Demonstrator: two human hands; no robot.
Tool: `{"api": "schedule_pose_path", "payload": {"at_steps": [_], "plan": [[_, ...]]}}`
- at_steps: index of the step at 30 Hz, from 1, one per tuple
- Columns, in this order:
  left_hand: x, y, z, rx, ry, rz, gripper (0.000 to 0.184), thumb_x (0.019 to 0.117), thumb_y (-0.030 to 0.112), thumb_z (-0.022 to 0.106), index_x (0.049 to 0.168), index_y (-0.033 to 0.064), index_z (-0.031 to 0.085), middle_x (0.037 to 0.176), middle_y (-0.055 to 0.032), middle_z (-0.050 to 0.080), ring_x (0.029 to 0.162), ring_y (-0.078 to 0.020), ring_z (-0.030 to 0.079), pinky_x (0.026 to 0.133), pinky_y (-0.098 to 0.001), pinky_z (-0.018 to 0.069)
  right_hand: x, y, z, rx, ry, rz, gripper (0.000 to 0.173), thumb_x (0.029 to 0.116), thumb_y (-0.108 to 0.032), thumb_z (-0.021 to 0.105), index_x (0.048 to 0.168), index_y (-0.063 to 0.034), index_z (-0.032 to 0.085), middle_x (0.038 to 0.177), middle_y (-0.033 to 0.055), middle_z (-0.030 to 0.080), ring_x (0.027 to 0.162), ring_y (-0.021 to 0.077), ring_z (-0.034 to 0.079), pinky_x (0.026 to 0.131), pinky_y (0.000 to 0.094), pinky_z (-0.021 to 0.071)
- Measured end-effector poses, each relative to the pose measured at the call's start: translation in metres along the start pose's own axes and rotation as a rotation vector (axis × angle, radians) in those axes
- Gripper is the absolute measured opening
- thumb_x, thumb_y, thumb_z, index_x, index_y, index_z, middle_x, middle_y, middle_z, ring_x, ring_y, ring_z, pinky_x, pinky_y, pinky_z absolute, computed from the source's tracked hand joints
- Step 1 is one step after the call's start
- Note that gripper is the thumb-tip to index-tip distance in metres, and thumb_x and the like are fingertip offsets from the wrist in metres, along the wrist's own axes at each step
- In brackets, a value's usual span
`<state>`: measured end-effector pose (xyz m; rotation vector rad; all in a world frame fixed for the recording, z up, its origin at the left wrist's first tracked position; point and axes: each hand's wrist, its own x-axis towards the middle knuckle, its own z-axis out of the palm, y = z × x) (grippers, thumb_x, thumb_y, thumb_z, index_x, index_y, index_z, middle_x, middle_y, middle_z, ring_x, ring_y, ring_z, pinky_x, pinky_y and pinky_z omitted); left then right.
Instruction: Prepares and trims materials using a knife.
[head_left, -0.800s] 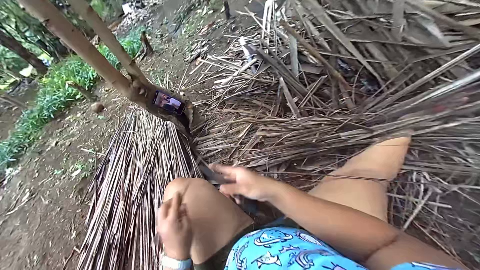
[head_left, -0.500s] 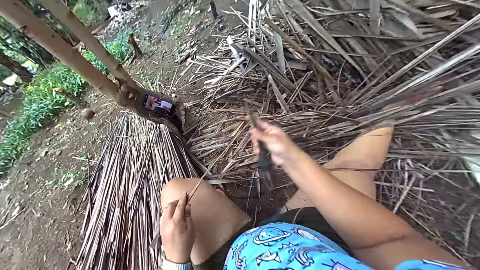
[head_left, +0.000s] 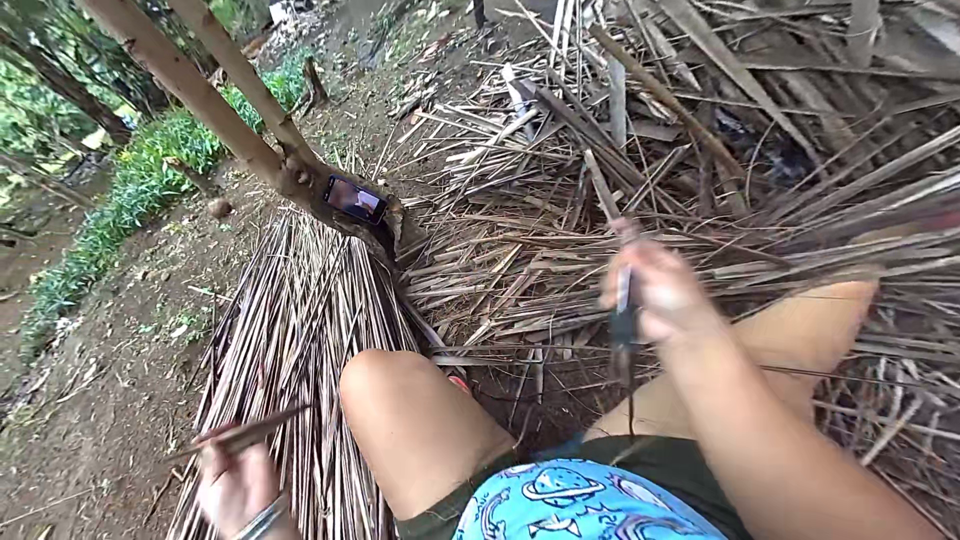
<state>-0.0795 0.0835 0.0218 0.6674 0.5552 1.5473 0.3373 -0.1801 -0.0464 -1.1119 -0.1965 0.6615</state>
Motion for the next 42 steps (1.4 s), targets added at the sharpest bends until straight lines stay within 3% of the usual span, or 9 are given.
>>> {"api": "schedule_pose_path", "payload": {"at_steps": [5, 9, 14, 18, 21, 31, 36, 39, 42], "plan": [[-0.074, -0.111, 0.088, 0.111, -0.268, -0.345, 0.034, 0.1027, -0.004, 0.029, 0.096, 0.0117, 0.059, 0.092, 0.0013, 0.075, 0.091, -0.0113, 0.073, 0.086, -0.0293, 0.0605, -0.048, 0.052, 0.093, 0.139, -0.925, 0.445, 0.053, 0.095, -0.026, 0.057, 0.144, -0.0182, 0.038, 0.067, -0.0111, 0.055, 0.052, 0.0005, 0.055, 0.05, 0.0168, 0.0505], [-0.109, -0.142, 0.107, 0.204, -0.337, -0.463, 0.027, 0.1085, 0.004, 0.024, 0.104, 0.01, 0.05, 0.095, -0.0006, 0.071, 0.094, -0.0139, 0.071, 0.092, -0.0338, 0.0583, -0.038, 0.053, 0.085, 0.284, -0.665, 0.422, 0.026, 0.1047, -0.029, 0.041, 0.126, -0.0223, 0.055, 0.066, -0.0106, 0.056, 0.052, -0.0005, 0.053, 0.051, 0.0159, 0.0499], [-0.068, -0.145, 0.067, 0.408, -0.652, 0.138, 0.017, 0.0977, 0.009, 0.066, 0.096, 0.0215, 0.077, 0.094, 0.009, 0.077, 0.084, -0.0047, 0.073, 0.082, -0.0253, 0.0619, -0.024, 0.03, 0.053, 0.143, -0.342, 0.294, 0.029, 0.1106, -0.024, 0.028, 0.108, -0.0176, 0.057, 0.061, -0.0068, 0.051, 0.048, 0.0028, 0.051, 0.05, 0.0185, 0.0513], [-0.074, -0.156, 0.078, 0.373, -0.684, 0.212, 0.014, 0.0929, 0.008, 0.072, 0.094, 0.0205, 0.079, 0.09, 0.0079, 0.077, 0.082, -0.0038, 0.073, 0.079, -0.0242, 0.0617, -0.053, 0.028, 0.085, -0.17, -0.554, 0.231, 0.043, 0.1036, -0.013, 0.046, 0.146, -0.0098, 0.042, 0.071, -0.0077, 0.053, 0.054, 0.0, 0.052, 0.051, 0.016, 0.0497], [-0.084, -0.159, 0.09, 0.366, -0.677, 0.197, 0.013, 0.0929, 0.008, 0.072, 0.091, 0.0198, 0.077, 0.087, 0.008, 0.077, 0.079, -0.0039, 0.073, 0.077, -0.0245, 0.0623, -0.064, 0.032, 0.109, -0.27, -0.69, 0.219, 0.04, 0.1032, -0.014, 0.053, 0.142, -0.0052, 0.05, 0.083, -0.0083, 0.059, 0.057, -0.0034, 0.052, 0.052, 0.0138, 0.0473], [-0.084, -0.156, 0.069, 0.532, -0.601, 0.107, 0.024, 0.0907, -0.005, 0.059, 0.08, 0.013, 0.071, 0.077, 0.0069, 0.074, 0.071, -0.0039, 0.071, 0.072, -0.0245, 0.0619, 0.032, 0.101, 0.035, -0.36, 0.114, 0.313, 0.032, 0.1057, -0.023, 0.057, 0.132, -0.0053, 0.059, 0.097, 0.0059, 0.06, 0.065, 0.0089, 0.052, 0.056, 0.0267, 0.0479], [-0.052, -0.112, 0.072, 0.569, -0.686, 0.352, 0.016, 0.0963, 0.008, 0.067, 0.092, 0.0213, 0.075, 0.092, 0.0119, 0.075, 0.084, -0.0027, 0.072, 0.08, -0.0238, 0.0618, 0.063, 0.108, -0.042, -0.17, 0.588, 0.339, 0.034, 0.1056, -0.031, 0.056, 0.125, -0.0037, 0.057, 0.089, 0.0003, 0.053, 0.065, 0.0053, 0.05, 0.062, 0.0234, 0.0473], [-0.048, -0.118, 0.062, 0.754, -0.819, 0.534, 0.007, 0.097, 0.014, 0.069, 0.093, 0.013, 0.075, 0.094, 0.008, 0.075, 0.091, -0.0019, 0.07, 0.085, -0.0243, 0.0602, 0.042, 0.082, -0.023, -0.033, 0.288, 0.427, 0.027, 0.1093, -0.034, 0.045, 0.115, -0.0139, 0.062, 0.068, -0.0088, 0.051, 0.05, 0.0002, 0.046, 0.048, 0.0167, 0.044], [-0.058, -0.141, 0.073, 0.834, -0.913, 0.681, 0.016, 0.0983, 0.017, 0.068, 0.087, 0.0065, 0.072, 0.089, -0.0014, 0.075, 0.088, -0.0053, 0.07, 0.083, -0.0237, 0.0581, -0.01, 0.045, 0.045, 0.105, -0.331, 0.449, 0.037, 0.112, -0.031, 0.027, 0.131, -0.016, 0.056, 0.062, -0.0073, 0.046, 0.045, 0.0017, 0.046, 0.044, 0.018, 0.0466]]}}
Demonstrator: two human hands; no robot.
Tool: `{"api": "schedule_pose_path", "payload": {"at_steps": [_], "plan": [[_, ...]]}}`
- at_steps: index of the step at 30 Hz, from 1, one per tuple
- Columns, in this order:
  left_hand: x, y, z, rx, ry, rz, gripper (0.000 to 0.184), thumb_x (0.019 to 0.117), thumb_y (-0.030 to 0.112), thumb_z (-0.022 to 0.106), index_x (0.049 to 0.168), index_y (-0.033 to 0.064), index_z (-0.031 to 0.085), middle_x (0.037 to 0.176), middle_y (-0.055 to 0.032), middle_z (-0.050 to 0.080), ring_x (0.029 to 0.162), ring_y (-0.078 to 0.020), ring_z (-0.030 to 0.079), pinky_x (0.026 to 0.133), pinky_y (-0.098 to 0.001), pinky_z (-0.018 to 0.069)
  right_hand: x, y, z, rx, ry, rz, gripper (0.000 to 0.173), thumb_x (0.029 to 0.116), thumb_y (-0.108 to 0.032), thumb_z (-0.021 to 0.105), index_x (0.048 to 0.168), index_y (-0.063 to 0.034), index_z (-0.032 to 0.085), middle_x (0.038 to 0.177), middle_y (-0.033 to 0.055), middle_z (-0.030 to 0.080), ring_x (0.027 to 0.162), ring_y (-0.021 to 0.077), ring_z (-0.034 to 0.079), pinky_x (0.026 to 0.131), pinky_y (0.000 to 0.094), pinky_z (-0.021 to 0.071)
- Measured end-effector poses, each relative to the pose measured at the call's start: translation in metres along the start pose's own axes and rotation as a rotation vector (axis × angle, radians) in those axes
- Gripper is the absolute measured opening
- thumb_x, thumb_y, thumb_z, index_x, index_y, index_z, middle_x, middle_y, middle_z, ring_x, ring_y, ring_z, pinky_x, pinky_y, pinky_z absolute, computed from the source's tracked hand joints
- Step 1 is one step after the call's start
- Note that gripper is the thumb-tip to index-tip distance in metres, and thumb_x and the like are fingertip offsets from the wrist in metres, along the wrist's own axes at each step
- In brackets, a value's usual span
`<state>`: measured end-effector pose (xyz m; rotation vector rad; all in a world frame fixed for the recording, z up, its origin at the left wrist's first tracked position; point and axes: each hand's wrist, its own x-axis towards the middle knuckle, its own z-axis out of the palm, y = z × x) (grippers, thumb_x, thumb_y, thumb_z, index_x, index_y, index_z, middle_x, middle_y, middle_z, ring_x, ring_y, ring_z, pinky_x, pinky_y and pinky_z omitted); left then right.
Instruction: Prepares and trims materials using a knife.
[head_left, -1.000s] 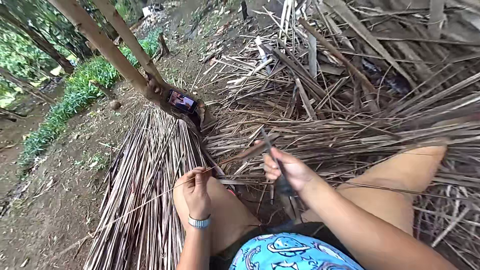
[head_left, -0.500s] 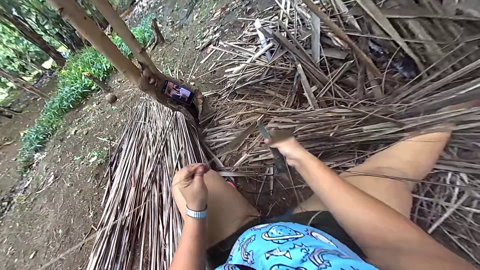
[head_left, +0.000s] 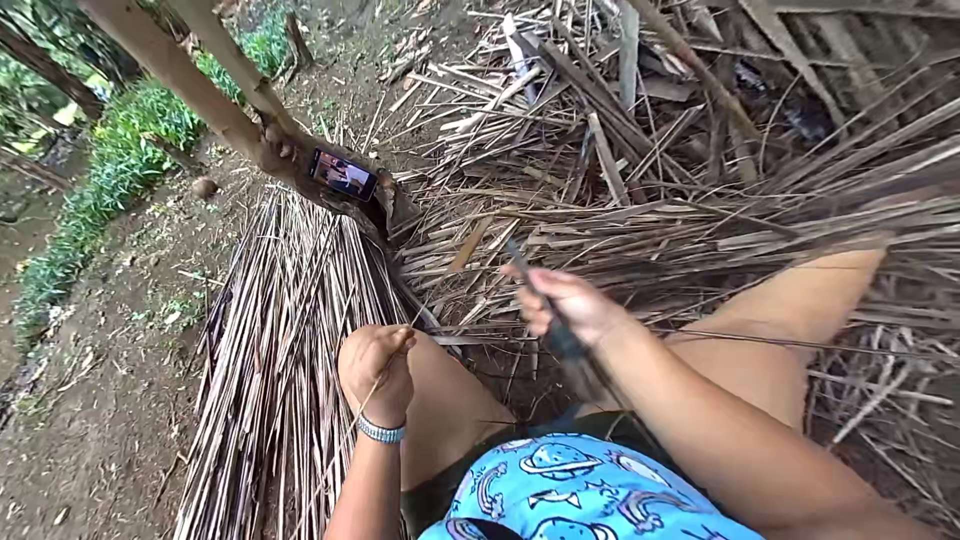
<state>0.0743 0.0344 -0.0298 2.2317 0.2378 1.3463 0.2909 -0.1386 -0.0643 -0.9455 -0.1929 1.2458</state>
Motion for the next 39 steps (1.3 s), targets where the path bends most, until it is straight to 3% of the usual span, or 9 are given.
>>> {"api": "schedule_pose_path", "payload": {"at_steps": [3, 6, 13, 21, 24, 26, 31, 34, 39], "plan": [[0.006, 0.011, 0.02, 0.01, -0.053, 0.121, 0.014, 0.098, 0.009, 0.065, 0.085, 0.003, 0.068, 0.089, -0.0067, 0.073, 0.086, -0.0062, 0.07, 0.079, -0.0197, 0.0581, -0.03, 0.003, 0.061, -0.065, -0.426, 0.062, 0.04, 0.1036, -0.021, 0.04, 0.142, -0.0155, 0.05, 0.068, -0.0076, 0.054, 0.051, 0.0013, 0.053, 0.048, 0.0169, 0.0499], [0.011, 0.019, 0.02, 0.042, -0.126, 0.234, 0.014, 0.0971, 0.005, 0.064, 0.084, 0.0031, 0.068, 0.087, -0.0095, 0.072, 0.085, -0.0096, 0.071, 0.079, -0.0189, 0.0576, -0.032, 0.007, 0.071, -0.044, -0.467, 0.06, 0.035, 0.1034, -0.022, 0.045, 0.138, -0.0148, 0.051, 0.068, -0.0078, 0.054, 0.052, 0.0004, 0.055, 0.05, 0.0151, 0.0509], [0.015, 0.035, -0.005, -0.002, -0.247, 0.313, 0.015, 0.1007, 0.007, 0.061, 0.087, 0.0044, 0.065, 0.09, -0.008, 0.072, 0.086, -0.0105, 0.071, 0.078, -0.0211, 0.0595, -0.019, 0.009, 0.05, 0.051, -0.192, -0.011, 0.034, 0.1043, -0.013, 0.039, 0.132, -0.012, 0.059, 0.064, -0.0051, 0.054, 0.05, 0.003, 0.055, 0.049, 0.0186, 0.0522], [0.033, 0.044, -0.088, -0.144, 0.035, 0.11, 0.015, 0.1028, 0.024, 0.062, 0.11, 0.0296, 0.074, 0.109, 0.0181, 0.073, 0.098, -0.0004, 0.07, 0.083, -0.0178, 0.0584, 0.024, -0.024, -0.068, 0.296, 0.63, -0.183, 0.022, 0.1098, -0.031, 0.044, 0.111, -0.0162, 0.061, 0.06, -0.0091, 0.049, 0.047, 0.0023, 0.051, 0.047, 0.019, 0.049], [0.025, 0.035, -0.076, -0.123, 0.027, 0.063, 0.013, 0.1029, 0.023, 0.062, 0.106, 0.0279, 0.074, 0.108, 0.0173, 0.073, 0.097, 0.0007, 0.069, 0.084, -0.018, 0.0579, 0.02, -0.024, -0.069, 0.41, 0.447, -0.133, 0.039, 0.1117, -0.04, 0.031, 0.105, -0.0133, 0.059, 0.06, -0.0095, 0.05, 0.046, -0.0009, 0.05, 0.045, 0.014, 0.0463], [0.018, 0.029, -0.054, -0.145, 0.022, 0.031, 0.012, 0.1023, 0.022, 0.063, 0.102, 0.0261, 0.074, 0.106, 0.0161, 0.073, 0.096, 0.0006, 0.07, 0.084, -0.0187, 0.0582, 0.001, -0.018, -0.027, 0.427, 0.117, -0.029, 0.047, 0.1115, -0.044, 0.026, 0.117, -0.0124, 0.06, 0.06, -0.0087, 0.049, 0.045, -0.0009, 0.048, 0.043, 0.0136, 0.0448], [0.01, 0.029, -0.002, -0.27, 0.035, -0.034, 0.008, 0.1009, 0.026, 0.066, 0.101, 0.0257, 0.074, 0.103, 0.015, 0.073, 0.094, -0.0003, 0.07, 0.084, -0.0202, 0.0586, -0.042, -0.003, 0.075, 0.115, -0.538, 0.094, 0.046, 0.1026, -0.017, 0.039, 0.149, -0.0204, 0.04, 0.07, -0.0068, 0.055, 0.054, 0.0018, 0.056, 0.05, 0.0166, 0.0513], [0.003, 0.041, 0.019, -0.582, 0.135, -0.312, 0.008, 0.0961, 0.017, 0.071, 0.094, 0.0216, 0.076, 0.094, 0.0062, 0.076, 0.085, -0.007, 0.073, 0.079, -0.0254, 0.0624, -0.039, 0.002, 0.093, -0.073, -0.52, 0.036, 0.039, 0.1028, -0.01, 0.047, 0.142, -0.0135, 0.047, 0.075, -0.0069, 0.058, 0.056, 0.0003, 0.057, 0.052, 0.0155, 0.0524], [0.0, 0.051, 0.01, -0.671, 0.311, -0.661, 0.03, 0.0962, -0.006, 0.055, 0.08, 0.0143, 0.07, 0.08, 0.0006, 0.076, 0.071, -0.0085, 0.073, 0.071, -0.0253, 0.0633, -0.021, -0.01, 0.061, -0.079, -0.072, -0.113, 0.036, 0.1024, -0.006, 0.046, 0.138, -0.0098, 0.053, 0.071, -0.0049, 0.056, 0.052, 0.0009, 0.054, 0.05, 0.0168, 0.051]]}}
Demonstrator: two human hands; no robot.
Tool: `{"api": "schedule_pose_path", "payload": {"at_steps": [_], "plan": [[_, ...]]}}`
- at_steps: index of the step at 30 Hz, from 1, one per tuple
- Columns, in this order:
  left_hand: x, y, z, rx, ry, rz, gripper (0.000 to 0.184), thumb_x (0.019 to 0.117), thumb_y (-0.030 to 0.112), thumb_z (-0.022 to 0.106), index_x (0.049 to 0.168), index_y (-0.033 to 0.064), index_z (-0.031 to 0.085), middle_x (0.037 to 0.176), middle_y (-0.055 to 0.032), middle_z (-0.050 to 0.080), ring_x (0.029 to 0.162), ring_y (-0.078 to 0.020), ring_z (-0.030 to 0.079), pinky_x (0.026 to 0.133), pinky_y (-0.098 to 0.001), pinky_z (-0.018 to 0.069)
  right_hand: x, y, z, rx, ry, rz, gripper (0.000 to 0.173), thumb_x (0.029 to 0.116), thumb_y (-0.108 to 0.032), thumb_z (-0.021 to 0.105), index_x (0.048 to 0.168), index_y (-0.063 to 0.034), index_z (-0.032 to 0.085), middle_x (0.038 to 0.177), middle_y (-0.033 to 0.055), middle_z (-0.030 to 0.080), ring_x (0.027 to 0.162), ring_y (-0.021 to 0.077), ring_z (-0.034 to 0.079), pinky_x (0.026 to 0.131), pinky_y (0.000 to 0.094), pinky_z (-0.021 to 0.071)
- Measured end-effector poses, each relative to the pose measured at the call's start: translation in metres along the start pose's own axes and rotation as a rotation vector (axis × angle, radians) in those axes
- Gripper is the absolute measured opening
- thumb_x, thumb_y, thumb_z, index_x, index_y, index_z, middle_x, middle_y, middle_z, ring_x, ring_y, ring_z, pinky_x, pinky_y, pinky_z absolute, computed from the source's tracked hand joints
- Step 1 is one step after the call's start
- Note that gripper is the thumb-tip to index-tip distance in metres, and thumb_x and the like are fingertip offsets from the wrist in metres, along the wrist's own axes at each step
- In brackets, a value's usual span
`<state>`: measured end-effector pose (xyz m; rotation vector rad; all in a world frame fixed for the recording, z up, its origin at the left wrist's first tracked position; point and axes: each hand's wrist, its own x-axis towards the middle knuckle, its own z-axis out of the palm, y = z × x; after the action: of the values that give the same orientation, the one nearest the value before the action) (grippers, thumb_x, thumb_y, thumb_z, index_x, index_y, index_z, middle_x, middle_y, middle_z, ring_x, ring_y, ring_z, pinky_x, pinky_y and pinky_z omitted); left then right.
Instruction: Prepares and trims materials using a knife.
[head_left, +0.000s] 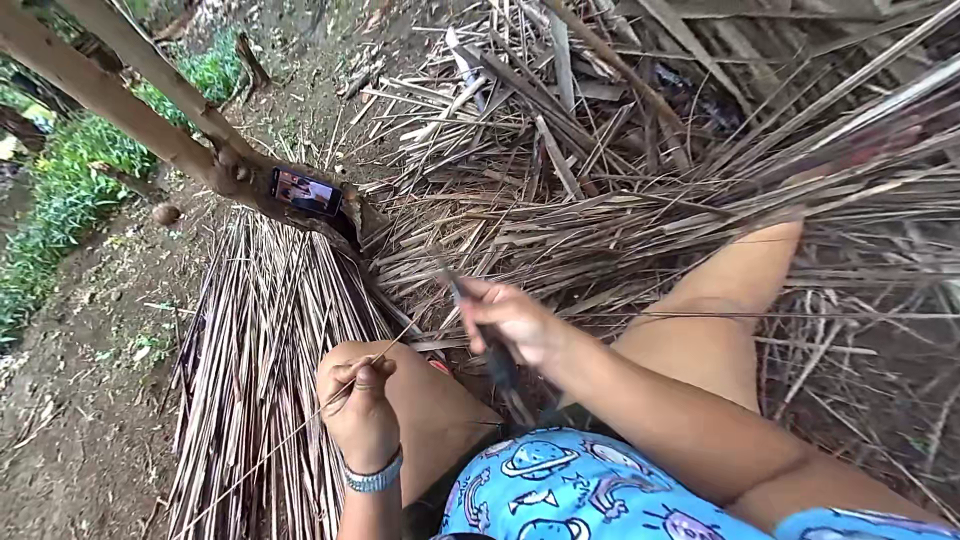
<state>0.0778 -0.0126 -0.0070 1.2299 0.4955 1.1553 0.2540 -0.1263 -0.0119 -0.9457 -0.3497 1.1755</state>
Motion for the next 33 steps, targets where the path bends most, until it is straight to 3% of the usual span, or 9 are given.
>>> {"api": "schedule_pose_path", "payload": {"at_steps": [5, 8, 11, 15, 20, 25, 29, 31, 33], "plan": [[0.014, 0.031, -0.053, 0.121, 0.117, 0.082, 0.042, 0.1014, -0.007, 0.038, 0.08, 0.0156, 0.066, 0.078, 0.0033, 0.074, 0.069, -0.0066, 0.072, 0.068, -0.0226, 0.0617, 0.017, -0.031, -0.083, 0.09, 0.519, -0.194, 0.022, 0.1108, -0.018, 0.039, 0.128, -0.0185, 0.052, 0.067, -0.0087, 0.052, 0.051, 0.0017, 0.055, 0.048, 0.0192, 0.0526], [0.021, 0.042, -0.081, 0.005, -0.042, 0.093, 0.027, 0.1027, 0.01, 0.055, 0.084, 0.0197, 0.073, 0.082, 0.0044, 0.075, 0.073, -0.0059, 0.071, 0.07, -0.022, 0.0611, 0.022, -0.037, -0.129, 0.109, 0.77, -0.245, 0.025, 0.1096, -0.029, 0.046, 0.132, -0.0222, 0.054, 0.069, -0.0074, 0.05, 0.053, 0.0043, 0.053, 0.05, 0.0214, 0.0497], [0.018, 0.028, -0.063, 0.024, -0.314, -0.127, 0.01, 0.0882, 0.039, 0.076, 0.083, 0.0316, 0.079, 0.11, 0.0073, 0.076, 0.106, -0.0078, 0.07, 0.092, -0.028, 0.0582, 0.019, -0.02, -0.111, -0.23, 0.628, -0.218, 0.042, 0.1077, -0.016, 0.05, 0.149, -0.0136, 0.045, 0.092, 0.0, 0.06, 0.062, 0.0049, 0.056, 0.054, 0.0224, 0.0517], [-0.008, -0.027, -0.003, 0.161, -0.478, -0.407, 0.014, 0.0819, 0.021, 0.075, 0.074, 0.0107, 0.071, 0.143, -0.0134, 0.058, 0.136, -0.0195, 0.052, 0.107, -0.0357, 0.0476, 0.012, 0.012, -0.039, -0.45, 0.113, -0.118, 0.064, 0.0976, 0.005, 0.053, 0.157, -0.0117, 0.036, 0.114, 0.0108, 0.065, 0.078, 0.0133, 0.064, 0.069, 0.0322, 0.058], [-0.022, -0.053, 0.038, 0.099, -0.502, -0.67, 0.02, 0.093, -0.006, 0.054, 0.084, 0.0053, 0.067, 0.085, 0.0027, 0.07, 0.082, -0.0043, 0.066, 0.079, -0.0256, 0.0564, 0.016, 0.019, -0.036, -0.536, -0.13, -0.074, 0.058, 0.1013, -0.002, 0.054, 0.156, -0.0037, 0.036, 0.135, 0.0116, 0.061, 0.109, 0.0077, 0.065, 0.096, 0.0261, 0.0534], [-0.018, -0.055, 0.036, 0.125, -0.339, -0.722, 0.02, 0.0971, -0.008, 0.048, 0.089, -0.0001, 0.065, 0.091, -0.0049, 0.073, 0.069, -0.0073, 0.067, 0.067, -0.0238, 0.0583, -0.031, -0.015, -0.104, -0.856, -0.082, -0.046, 0.071, 0.0961, -0.04, 0.056, 0.16, -0.0177, 0.035, 0.155, 0.01, 0.044, 0.127, 0.0232, 0.058, 0.095, 0.0434, 0.0559], [-0.007, -0.055, 0.024, 0.283, -0.292, -0.513, 0.014, 0.0918, -0.003, 0.056, 0.088, 0.0005, 0.069, 0.088, -0.0014, 0.07, 0.076, -0.0067, 0.067, 0.072, -0.0266, 0.0594, -0.099, -0.031, -0.143, -0.988, -0.314, 0.258, 0.045, 0.105, -0.024, 0.049, 0.145, -0.0032, 0.054, 0.099, 0.0072, 0.071, 0.078, 0.0107, 0.066, 0.069, 0.0314, 0.0567], [0.0, -0.057, 0.025, 0.349, -0.359, -0.422, 0.015, 0.0924, 0.0, 0.053, 0.091, 0.001, 0.068, 0.088, 0.0013, 0.072, 0.08, -0.0062, 0.069, 0.076, -0.0276, 0.0599, -0.134, -0.034, -0.136, -1.039, -0.184, 0.234, 0.025, 0.1063, -0.009, 0.048, 0.115, 0.0008, 0.07, 0.071, 0.0041, 0.062, 0.056, 0.0081, 0.053, 0.055, 0.0278, 0.0467], [0.006, -0.057, 0.04, 0.385, -0.487, -0.401, 0.02, 0.0988, -0.002, 0.043, 0.104, -0.0029, 0.062, 0.083, 0.0049, 0.072, 0.073, -0.0033, 0.07, 0.07, -0.0243, 0.0611, -0.173, -0.043, -0.136, -1.005, 0.182, 0.073, 0.024, 0.1047, -0.004, 0.048, 0.106, 0.0042, 0.07, 0.076, 0.0075, 0.062, 0.062, 0.0093, 0.051, 0.062, 0.0296, 0.0462]]}}
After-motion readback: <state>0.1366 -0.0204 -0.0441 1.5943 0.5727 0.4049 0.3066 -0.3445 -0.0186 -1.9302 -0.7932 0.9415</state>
